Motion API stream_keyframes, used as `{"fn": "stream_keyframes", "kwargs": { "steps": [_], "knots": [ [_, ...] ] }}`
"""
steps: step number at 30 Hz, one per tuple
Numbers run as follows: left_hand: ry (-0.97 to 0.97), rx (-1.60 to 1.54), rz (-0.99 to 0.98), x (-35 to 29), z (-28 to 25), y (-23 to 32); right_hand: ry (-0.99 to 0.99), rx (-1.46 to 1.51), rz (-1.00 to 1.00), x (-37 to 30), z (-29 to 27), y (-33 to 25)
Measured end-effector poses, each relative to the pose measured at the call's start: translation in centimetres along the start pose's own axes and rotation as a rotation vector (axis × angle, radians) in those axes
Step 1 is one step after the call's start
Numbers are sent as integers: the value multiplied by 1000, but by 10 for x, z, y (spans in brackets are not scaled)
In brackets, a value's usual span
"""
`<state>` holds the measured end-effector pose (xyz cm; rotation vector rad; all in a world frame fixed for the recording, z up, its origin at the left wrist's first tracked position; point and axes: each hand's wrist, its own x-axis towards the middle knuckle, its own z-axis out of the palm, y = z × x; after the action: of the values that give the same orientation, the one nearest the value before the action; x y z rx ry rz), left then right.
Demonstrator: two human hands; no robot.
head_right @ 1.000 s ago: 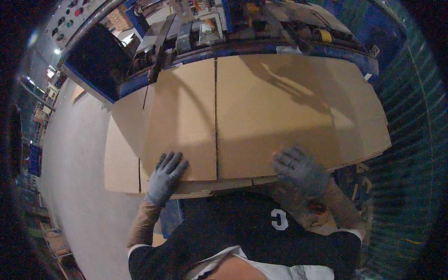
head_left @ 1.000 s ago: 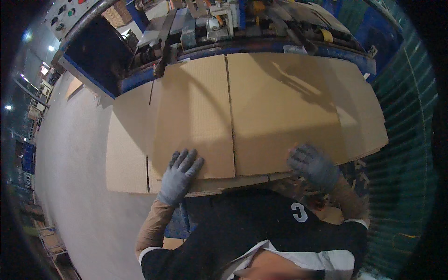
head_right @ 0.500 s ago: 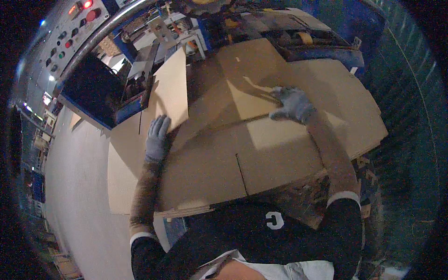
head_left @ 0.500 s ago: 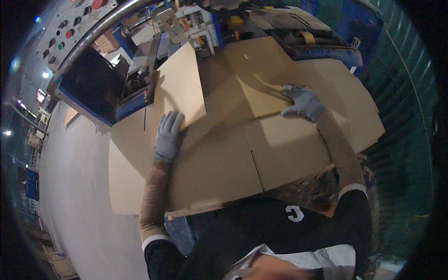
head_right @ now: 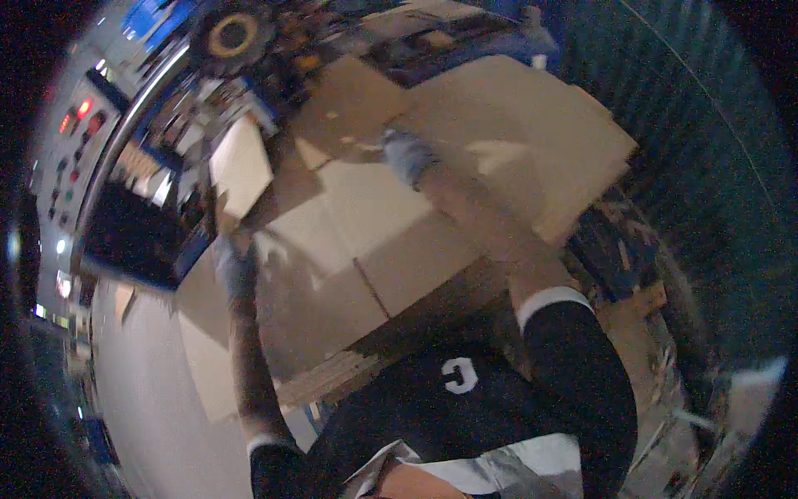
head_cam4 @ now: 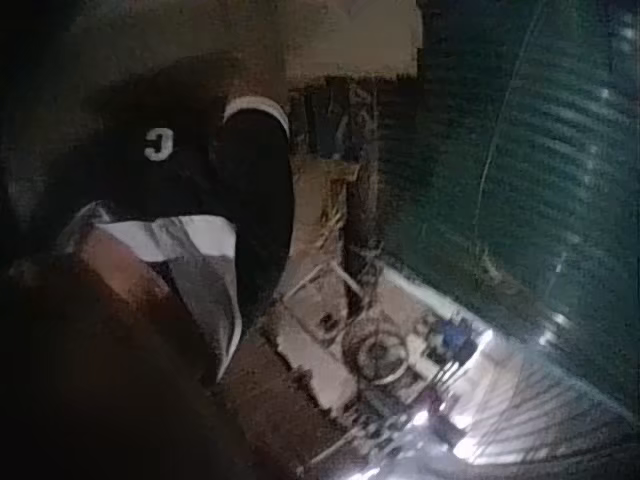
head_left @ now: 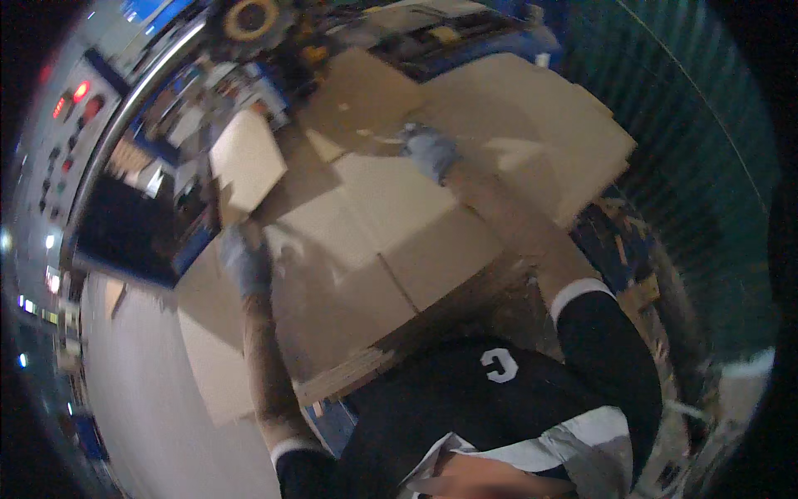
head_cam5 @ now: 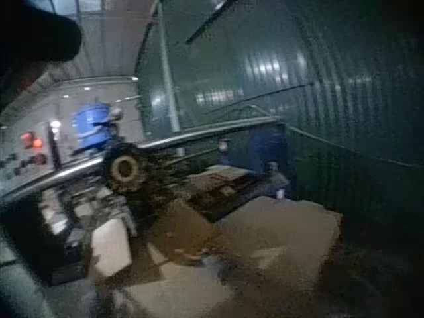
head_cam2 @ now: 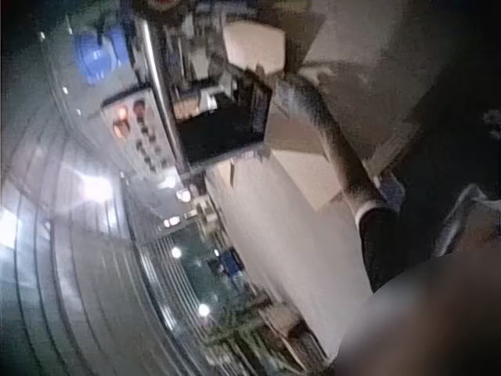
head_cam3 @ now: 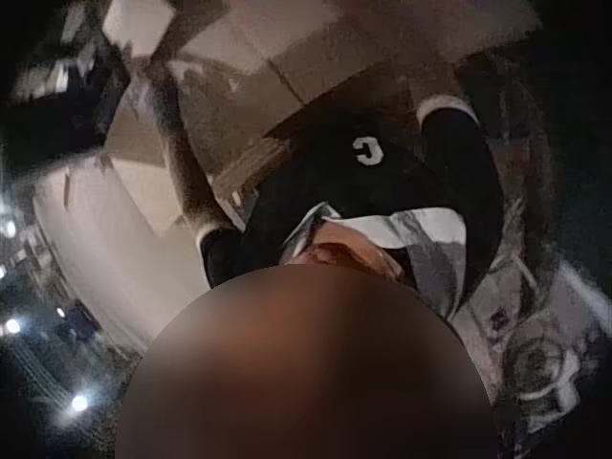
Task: The person repeatedly picks up flat cardboard sheets from a machine output and stacks them by hand. The person aligns each sheet and places it onto a growing pile on the machine platform.
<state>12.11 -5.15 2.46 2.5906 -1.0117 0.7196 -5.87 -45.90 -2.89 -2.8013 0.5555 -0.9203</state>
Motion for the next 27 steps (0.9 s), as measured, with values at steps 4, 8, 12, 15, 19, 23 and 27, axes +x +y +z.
{"fn": "stream_keyframes", "kwargs": {
  "steps": [4,8,12,15,19,23,27],
  "knots": [
    [226,-107,-471,-96,-57,-41,302,266,136,-71,-56,46],
    [115,142,-1446,-223,-116,-104,32,-469,815,-172,-157,105],
    [345,-62,-1451,-270,-119,-143,369,-144,879,-205,-175,144],
    [258,-61,-1496,-257,-124,-149,397,-64,846,-198,-162,164],
    [306,-199,-1123,-237,-146,-120,133,-374,720,-188,-156,174],
    [678,-365,-1094,-228,-176,-89,502,-173,669,-173,-172,171],
    [957,-686,-1081,-229,-184,-102,1196,730,647,-136,-199,147]
  ]
}}
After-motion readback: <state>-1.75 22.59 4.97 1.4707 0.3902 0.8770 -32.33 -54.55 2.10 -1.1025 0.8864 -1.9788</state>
